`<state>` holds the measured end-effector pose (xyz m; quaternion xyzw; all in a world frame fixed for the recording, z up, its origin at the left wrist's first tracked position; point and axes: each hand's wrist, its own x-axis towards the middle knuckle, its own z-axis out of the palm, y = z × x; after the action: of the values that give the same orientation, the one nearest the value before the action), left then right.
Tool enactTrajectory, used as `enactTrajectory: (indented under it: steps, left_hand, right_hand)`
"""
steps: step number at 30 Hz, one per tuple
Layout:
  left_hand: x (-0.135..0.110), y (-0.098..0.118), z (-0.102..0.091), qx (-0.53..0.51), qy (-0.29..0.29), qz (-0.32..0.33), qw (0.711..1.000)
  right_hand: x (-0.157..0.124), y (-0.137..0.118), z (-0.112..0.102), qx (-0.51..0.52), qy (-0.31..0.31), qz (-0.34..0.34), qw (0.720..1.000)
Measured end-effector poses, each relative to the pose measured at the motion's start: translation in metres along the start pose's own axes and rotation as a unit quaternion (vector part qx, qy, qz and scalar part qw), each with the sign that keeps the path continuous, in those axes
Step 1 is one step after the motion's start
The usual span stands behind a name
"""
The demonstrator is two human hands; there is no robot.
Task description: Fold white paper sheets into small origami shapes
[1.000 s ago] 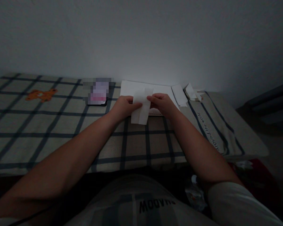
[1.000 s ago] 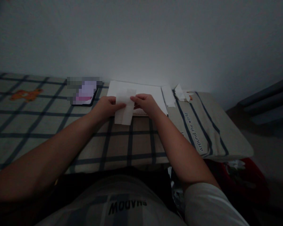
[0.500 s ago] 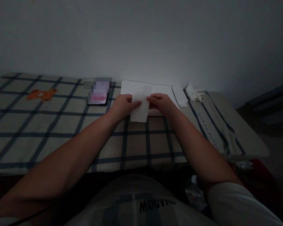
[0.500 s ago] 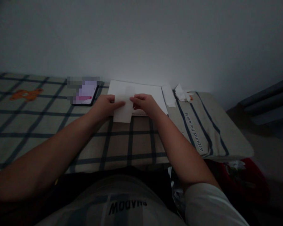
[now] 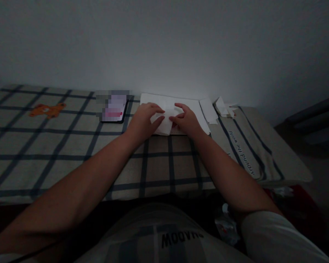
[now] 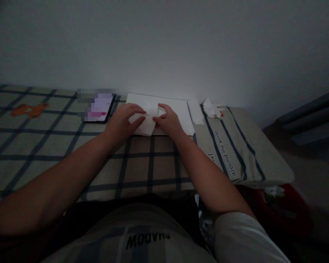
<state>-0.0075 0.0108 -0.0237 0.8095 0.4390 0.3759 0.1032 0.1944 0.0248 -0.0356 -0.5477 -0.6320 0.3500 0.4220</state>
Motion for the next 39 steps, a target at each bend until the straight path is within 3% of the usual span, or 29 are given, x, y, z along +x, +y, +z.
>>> enactTrajectory:
  steps: [4, 6, 12, 17, 26, 33, 39]
  left_hand:
    - [-0.004, 0.001, 0.006, 0.069, -0.152, 0.077, 0.983]
    - [-0.005, 0.003, 0.008, 0.102, -0.196, 0.092, 0.971]
    - [-0.002, 0.014, 0.001, 0.192, -0.257, 0.081, 0.944]
    - [-0.001, 0.012, -0.004, 0.193, -0.292, 0.09, 0.932]
    - [-0.004, 0.014, -0.009, 0.173, -0.253, 0.03, 0.951]
    - [-0.005, 0.001, -0.004, 0.105, -0.175, 0.049, 0.978]
    - [-0.002, -0.004, -0.002, 0.055, -0.102, -0.025, 0.993]
  right_hand:
    - [-0.005, -0.005, 0.003, -0.086, 0.003, -0.024, 0.996]
    - [-0.005, -0.006, 0.003, -0.143, -0.008, -0.042, 0.989]
    - [0.0, -0.001, 0.001, -0.352, -0.026, -0.083, 0.932]
    - [0.002, 0.003, -0.004, -0.41, -0.01, -0.097, 0.907]
    - [0.006, 0.011, -0.006, -0.392, -0.005, -0.108, 0.913]
    - [0.021, 0.029, -0.012, -0.311, -0.027, -0.205, 0.928]
    - [0.02, 0.028, -0.016, -0.291, -0.081, -0.291, 0.908]
